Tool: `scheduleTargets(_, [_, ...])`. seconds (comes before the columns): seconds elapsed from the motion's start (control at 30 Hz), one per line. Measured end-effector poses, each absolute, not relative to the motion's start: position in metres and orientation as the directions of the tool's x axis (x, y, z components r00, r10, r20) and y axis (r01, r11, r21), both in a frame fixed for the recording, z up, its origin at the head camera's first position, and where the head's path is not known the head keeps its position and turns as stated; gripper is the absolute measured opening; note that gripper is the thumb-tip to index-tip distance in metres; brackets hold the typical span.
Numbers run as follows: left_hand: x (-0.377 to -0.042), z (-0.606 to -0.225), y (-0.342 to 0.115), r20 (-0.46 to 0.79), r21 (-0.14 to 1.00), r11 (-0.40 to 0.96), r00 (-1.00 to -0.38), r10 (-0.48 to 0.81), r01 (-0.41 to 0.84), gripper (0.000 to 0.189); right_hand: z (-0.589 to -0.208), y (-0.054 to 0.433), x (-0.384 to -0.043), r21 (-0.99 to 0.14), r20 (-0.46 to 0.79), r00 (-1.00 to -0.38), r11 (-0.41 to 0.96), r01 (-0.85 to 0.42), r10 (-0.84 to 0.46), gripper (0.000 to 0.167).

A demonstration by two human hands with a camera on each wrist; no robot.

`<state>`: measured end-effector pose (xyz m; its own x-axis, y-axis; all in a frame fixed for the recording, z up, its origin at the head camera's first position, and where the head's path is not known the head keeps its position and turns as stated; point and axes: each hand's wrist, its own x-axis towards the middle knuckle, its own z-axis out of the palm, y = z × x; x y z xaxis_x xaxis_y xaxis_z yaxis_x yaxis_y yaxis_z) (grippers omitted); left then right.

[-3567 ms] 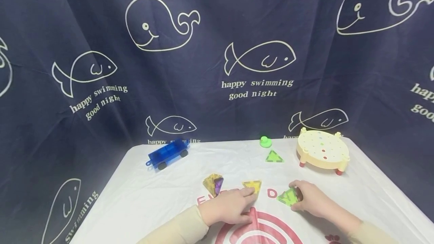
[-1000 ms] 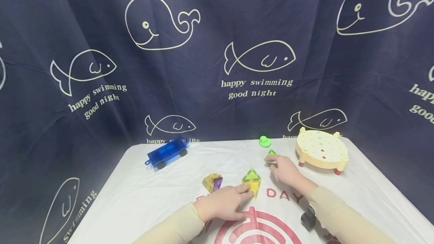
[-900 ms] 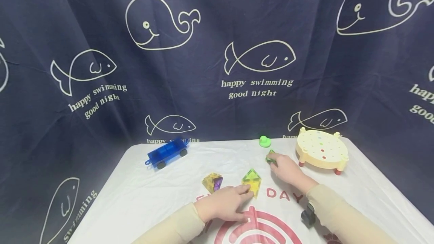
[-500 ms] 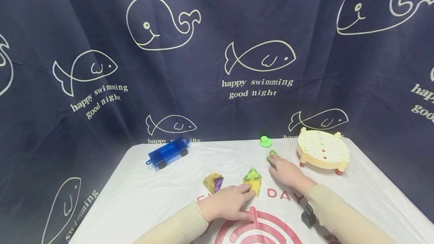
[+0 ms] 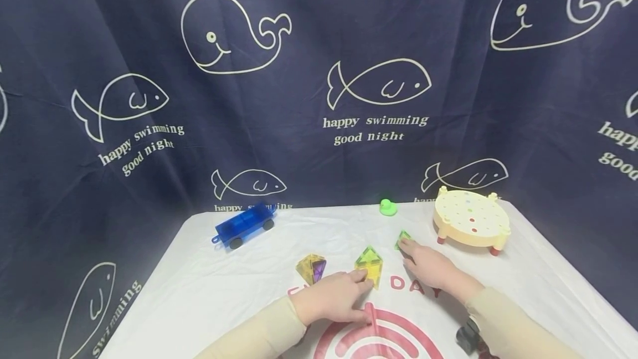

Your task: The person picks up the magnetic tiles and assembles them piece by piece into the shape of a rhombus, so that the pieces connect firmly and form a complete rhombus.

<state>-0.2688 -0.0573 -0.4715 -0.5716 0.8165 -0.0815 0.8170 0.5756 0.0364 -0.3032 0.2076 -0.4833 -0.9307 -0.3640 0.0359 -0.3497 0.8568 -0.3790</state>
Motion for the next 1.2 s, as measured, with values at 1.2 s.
scheduleTargets(1.2, [-0.265,-0.467,-0.058,-0.08,0.012,0.568,-0.565,0.821,0.823,0.073,-0.472,0.221,-0.29,-0.58,0.068,-0.947,0.759,-0.294,-0.315,0.038])
